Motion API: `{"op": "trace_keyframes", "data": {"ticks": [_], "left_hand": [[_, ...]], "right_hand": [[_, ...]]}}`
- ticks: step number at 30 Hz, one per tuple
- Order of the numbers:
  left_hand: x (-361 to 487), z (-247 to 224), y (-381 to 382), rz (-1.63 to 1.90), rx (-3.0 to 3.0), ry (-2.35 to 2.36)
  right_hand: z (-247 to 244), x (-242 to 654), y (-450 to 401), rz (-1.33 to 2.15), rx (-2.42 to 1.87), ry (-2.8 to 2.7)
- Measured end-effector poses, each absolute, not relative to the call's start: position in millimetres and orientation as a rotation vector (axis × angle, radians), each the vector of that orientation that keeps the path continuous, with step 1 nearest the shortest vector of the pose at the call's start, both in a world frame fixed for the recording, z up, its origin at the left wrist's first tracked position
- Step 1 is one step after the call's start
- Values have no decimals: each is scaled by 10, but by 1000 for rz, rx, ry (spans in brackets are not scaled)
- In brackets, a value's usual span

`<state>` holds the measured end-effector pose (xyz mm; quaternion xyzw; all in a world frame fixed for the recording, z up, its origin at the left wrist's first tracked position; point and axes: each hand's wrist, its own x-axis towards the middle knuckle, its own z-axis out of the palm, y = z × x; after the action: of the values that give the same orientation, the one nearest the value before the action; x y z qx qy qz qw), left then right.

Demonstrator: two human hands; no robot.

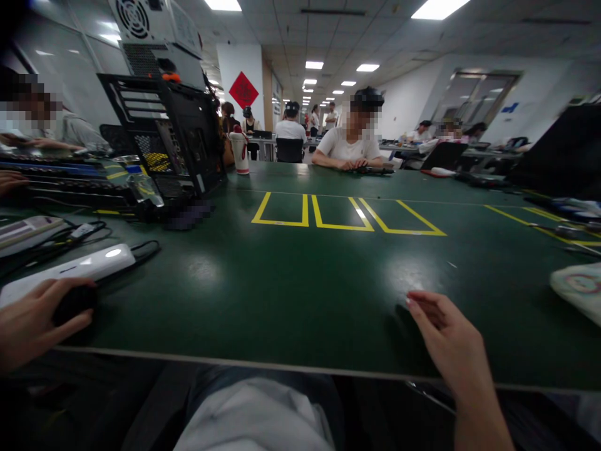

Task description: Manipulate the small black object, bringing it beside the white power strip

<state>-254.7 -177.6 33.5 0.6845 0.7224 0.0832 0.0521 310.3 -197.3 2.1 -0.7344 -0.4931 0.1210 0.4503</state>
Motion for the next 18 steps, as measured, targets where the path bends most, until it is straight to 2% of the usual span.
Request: {"op": "trace_keyframes", "data": {"ticks": [7, 14, 18], "left_hand": [[-2256, 345, -1626, 290, 2215, 2104], [-985, 366, -939, 319, 2435, 1604], [-324, 315, -442, 432, 2527, 1407]], "right_hand": [[-36, 3020, -1902, 280, -1817, -1426], [370, 2190, -1628, 431, -1501, -2218], [436, 1937, -1091, 599, -1379, -2291]]}}
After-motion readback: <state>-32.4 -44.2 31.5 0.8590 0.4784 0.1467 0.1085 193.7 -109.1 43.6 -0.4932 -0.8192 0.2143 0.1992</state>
